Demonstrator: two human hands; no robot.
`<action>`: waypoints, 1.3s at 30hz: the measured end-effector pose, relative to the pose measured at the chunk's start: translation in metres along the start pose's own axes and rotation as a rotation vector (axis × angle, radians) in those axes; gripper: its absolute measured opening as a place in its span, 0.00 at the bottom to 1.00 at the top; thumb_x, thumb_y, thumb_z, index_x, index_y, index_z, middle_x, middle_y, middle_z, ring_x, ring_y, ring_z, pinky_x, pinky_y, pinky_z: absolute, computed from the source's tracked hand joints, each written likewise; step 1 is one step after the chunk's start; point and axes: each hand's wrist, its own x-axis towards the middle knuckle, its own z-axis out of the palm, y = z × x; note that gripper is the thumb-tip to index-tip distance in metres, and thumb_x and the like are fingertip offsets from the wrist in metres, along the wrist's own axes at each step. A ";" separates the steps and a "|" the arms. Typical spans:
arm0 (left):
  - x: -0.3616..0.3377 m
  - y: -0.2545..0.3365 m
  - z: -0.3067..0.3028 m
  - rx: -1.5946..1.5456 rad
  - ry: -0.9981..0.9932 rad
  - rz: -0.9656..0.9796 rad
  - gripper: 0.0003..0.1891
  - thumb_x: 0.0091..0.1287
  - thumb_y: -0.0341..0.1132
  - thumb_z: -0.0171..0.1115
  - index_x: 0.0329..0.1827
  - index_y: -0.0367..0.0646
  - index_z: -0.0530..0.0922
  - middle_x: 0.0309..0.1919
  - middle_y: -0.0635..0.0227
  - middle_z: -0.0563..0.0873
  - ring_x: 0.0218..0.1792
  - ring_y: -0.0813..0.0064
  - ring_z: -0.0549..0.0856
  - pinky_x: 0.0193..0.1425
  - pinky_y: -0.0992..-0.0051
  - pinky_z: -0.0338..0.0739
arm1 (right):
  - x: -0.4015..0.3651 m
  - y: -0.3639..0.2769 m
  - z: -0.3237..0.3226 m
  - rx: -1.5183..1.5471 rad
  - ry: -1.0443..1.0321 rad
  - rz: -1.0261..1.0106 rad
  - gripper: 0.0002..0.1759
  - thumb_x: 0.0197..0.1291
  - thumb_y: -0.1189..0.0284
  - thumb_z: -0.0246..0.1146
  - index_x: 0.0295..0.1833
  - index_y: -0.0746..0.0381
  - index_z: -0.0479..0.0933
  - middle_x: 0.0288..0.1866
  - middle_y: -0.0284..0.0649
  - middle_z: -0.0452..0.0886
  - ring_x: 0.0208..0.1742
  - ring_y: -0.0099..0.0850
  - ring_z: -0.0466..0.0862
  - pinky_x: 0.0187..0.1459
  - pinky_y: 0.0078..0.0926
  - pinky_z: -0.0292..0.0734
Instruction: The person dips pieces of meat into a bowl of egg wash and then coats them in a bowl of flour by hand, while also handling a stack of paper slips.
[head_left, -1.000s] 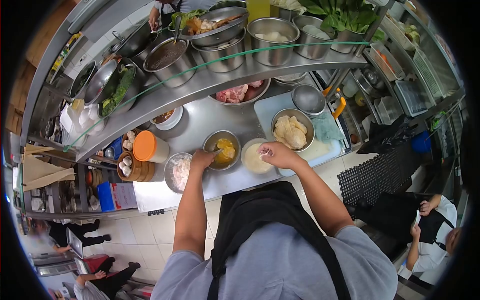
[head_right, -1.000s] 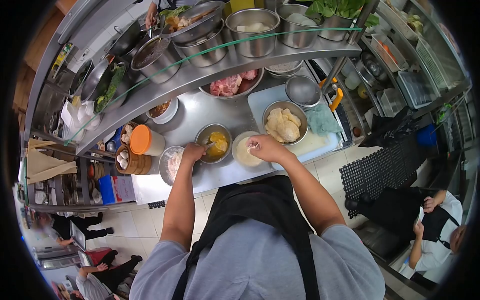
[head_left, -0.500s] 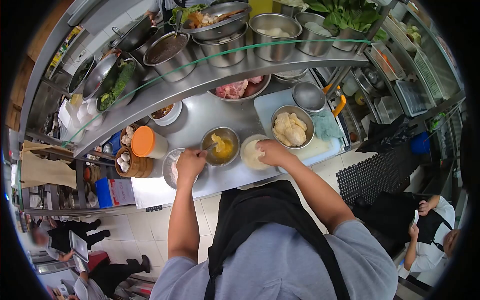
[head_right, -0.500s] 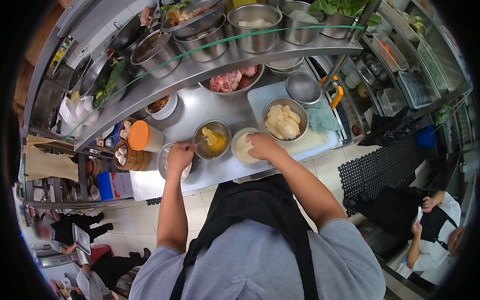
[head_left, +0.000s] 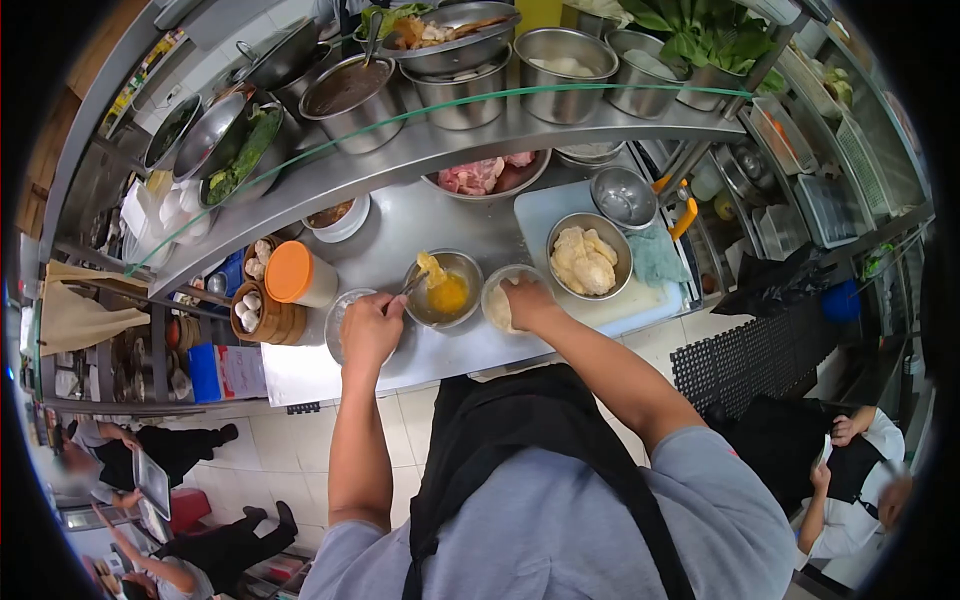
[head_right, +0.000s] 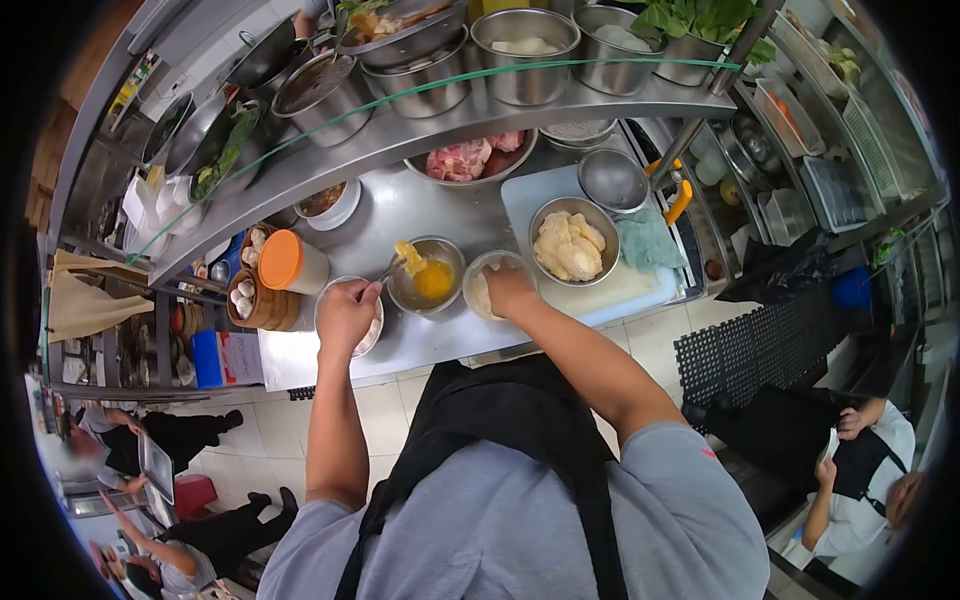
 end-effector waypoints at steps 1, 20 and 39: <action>-0.001 0.003 -0.002 -0.009 -0.005 -0.013 0.15 0.66 0.45 0.63 0.36 0.42 0.88 0.26 0.50 0.86 0.34 0.46 0.86 0.42 0.55 0.79 | -0.009 -0.003 -0.014 0.009 -0.042 0.037 0.30 0.57 0.76 0.63 0.68 0.61 0.71 0.68 0.58 0.71 0.63 0.52 0.79 0.59 0.45 0.79; 0.005 0.026 0.053 -0.222 -0.317 0.144 0.18 0.66 0.47 0.64 0.33 0.39 0.87 0.26 0.48 0.85 0.31 0.51 0.86 0.39 0.57 0.78 | -0.033 0.051 -0.052 0.713 0.333 0.069 0.18 0.56 0.77 0.58 0.53 0.64 0.82 0.51 0.51 0.86 0.53 0.49 0.85 0.57 0.42 0.79; -0.037 0.005 0.035 0.034 -0.167 0.072 0.18 0.69 0.47 0.63 0.33 0.39 0.84 0.31 0.49 0.87 0.37 0.45 0.86 0.43 0.52 0.79 | 0.051 0.021 0.029 0.191 -0.119 0.088 0.27 0.51 0.70 0.64 0.59 0.62 0.79 0.57 0.51 0.83 0.59 0.47 0.83 0.60 0.40 0.78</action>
